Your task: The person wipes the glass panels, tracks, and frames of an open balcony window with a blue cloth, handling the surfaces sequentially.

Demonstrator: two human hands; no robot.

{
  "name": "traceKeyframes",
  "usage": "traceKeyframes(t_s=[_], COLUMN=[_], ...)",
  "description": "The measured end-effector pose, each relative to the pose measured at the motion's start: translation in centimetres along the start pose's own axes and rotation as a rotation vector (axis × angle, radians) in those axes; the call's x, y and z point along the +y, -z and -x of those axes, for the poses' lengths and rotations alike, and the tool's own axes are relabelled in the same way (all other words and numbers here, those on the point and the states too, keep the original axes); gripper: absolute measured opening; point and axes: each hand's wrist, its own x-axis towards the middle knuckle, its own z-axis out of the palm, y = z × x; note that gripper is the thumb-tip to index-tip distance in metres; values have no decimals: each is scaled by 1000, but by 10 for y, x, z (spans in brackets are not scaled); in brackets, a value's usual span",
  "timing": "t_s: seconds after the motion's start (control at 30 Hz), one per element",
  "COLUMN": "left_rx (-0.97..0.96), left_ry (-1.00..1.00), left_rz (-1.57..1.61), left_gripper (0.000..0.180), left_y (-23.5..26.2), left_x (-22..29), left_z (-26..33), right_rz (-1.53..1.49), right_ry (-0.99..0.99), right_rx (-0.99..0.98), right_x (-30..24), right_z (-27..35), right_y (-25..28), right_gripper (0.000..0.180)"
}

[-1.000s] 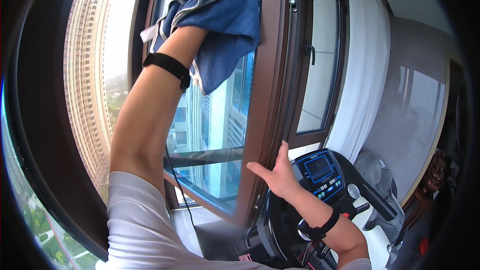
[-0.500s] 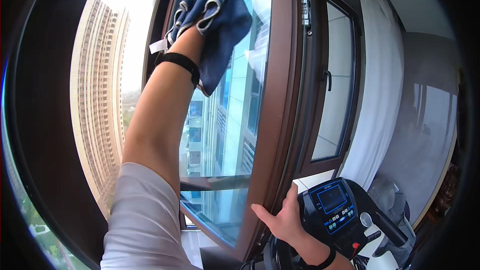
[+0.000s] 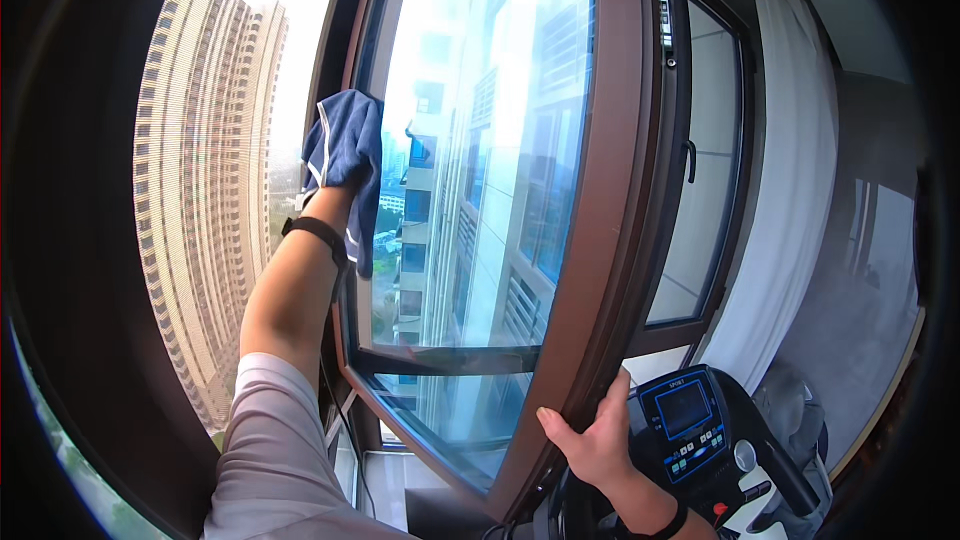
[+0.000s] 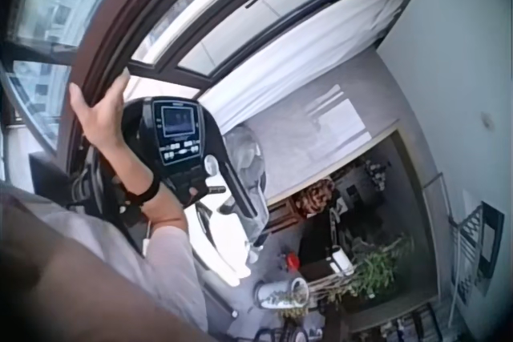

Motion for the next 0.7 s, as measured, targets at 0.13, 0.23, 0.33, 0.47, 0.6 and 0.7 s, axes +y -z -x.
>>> traceKeyframes(t_s=[0.13,0.23,0.33,0.47,0.6,0.7], left_rx=[93,193,190,138,136,155], left_ry=[-144,-308,-491,-653,-690,-681], left_rz=[-73,42,211,333,378,381], left_gripper=[69,64,58,51,44,38], left_y=[45,81,99,102,101,101], left_x=[61,125,205,280,304,301], left_z=[-39,-81,-103,-123,-158,-193], right_rz=[-29,-10,1,-53,140,153], right_ry=[-10,-26,-64,-74,-22,-93], right_rx=[-38,-58,-64,-14,92,123], right_x=[-3,0,-7,1,2,-9], right_z=[-2,-1,-6,-15,-6,-7], right_y=[2,2,4,6,13,12], right_gripper=[65,68,69,67,68,74])
